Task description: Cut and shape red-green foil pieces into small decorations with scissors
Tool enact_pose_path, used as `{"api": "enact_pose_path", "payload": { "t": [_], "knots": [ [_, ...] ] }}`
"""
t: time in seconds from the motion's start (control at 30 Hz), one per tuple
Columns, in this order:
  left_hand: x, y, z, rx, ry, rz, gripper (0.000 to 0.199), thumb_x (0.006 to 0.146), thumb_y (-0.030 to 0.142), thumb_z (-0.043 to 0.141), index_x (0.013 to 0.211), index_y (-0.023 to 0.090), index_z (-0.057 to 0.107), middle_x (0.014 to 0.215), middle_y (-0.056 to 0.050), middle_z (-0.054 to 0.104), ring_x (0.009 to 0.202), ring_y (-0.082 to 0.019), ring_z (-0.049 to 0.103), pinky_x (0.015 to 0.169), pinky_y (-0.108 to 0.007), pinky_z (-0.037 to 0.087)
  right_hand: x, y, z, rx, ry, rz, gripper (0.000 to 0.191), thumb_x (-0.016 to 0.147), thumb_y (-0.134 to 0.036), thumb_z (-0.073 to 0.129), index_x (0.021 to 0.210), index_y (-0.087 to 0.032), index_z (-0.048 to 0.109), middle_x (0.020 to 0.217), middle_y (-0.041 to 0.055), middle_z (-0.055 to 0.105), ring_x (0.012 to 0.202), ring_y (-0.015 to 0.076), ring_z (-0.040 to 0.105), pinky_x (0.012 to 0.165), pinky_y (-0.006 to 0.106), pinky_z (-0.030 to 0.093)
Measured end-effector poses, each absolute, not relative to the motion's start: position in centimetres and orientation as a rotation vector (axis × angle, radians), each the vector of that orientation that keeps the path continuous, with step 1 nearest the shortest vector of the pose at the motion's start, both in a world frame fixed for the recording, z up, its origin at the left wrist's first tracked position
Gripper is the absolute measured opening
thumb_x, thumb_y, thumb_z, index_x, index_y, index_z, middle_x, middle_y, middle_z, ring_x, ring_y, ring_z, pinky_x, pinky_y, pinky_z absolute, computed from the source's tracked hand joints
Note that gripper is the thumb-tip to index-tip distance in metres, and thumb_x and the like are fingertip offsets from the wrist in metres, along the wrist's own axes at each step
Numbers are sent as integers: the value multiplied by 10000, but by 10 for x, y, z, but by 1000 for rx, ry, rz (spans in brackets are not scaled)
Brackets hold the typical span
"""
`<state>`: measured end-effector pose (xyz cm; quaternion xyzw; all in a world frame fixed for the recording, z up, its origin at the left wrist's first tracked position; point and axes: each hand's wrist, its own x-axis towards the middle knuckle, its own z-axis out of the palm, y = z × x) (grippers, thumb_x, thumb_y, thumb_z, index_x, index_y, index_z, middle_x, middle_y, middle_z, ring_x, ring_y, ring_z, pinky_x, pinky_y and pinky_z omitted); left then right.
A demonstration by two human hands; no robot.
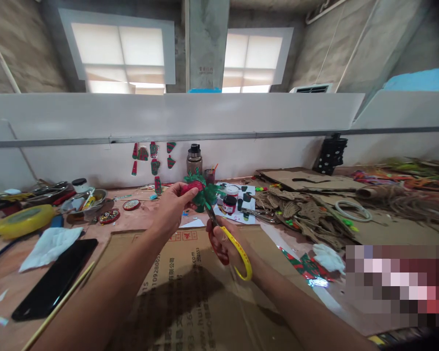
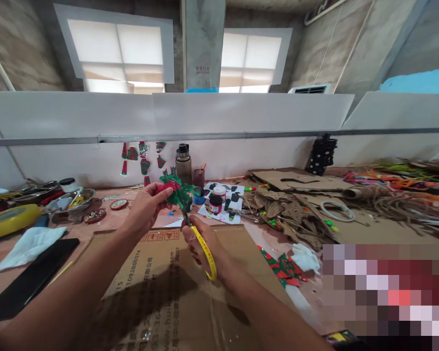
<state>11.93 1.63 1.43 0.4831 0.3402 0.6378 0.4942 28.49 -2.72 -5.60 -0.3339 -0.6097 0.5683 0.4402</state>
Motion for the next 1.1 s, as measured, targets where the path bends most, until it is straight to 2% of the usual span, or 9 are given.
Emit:
{"api": "enact_pose_path", "payload": {
  "t": [0.23,0.4,0.53,0.7,0.83,1.1],
  "knots": [
    [127,11,14,1170,804,1563,575,495,469,962,712,180,516,714,34,639,571,-88,571,550,-244,546,286,-30,-52,-781,-1476,1389,626,789,-836,602,924,-248,439,584,-103,372,413,76,279,389,213,296],
    [127,10,13,1178,792,1551,515,540,443,948,808,156,615,738,20,657,588,-103,599,552,-246,544,286,-32,-49,-779,-1477,1357,611,794,-826,604,883,-245,439,589,-94,392,415,75,297,397,221,311],
    [129,10,9,1160,795,1542,478,582,385,933,875,162,628,808,-8,705,628,-129,647,597,-274,573,287,-28,-54,-785,-1480,1280,602,821,-830,564,874,-242,448,580,-81,418,423,85,330,400,215,323],
    [132,7,9,1109,794,1520,473,575,326,938,870,165,605,825,-26,728,657,-159,688,629,-306,602,287,-25,-58,-785,-1479,1235,565,856,-803,538,890,-243,468,568,-76,407,433,95,314,392,214,302],
    [134,5,9,1062,785,1523,478,563,297,943,867,166,597,794,-12,724,652,-157,692,631,-304,613,286,-27,-55,-813,-1456,1255,585,831,-821,549,907,-247,470,571,-83,377,436,95,293,389,213,294],
    [133,7,8,1063,790,1516,446,602,271,927,871,173,584,856,-36,746,704,-177,718,660,-327,631,286,-27,-52,-848,-1437,1284,595,801,-818,591,949,-255,471,577,-99,328,418,89,248,365,215,272]
  ]
}}
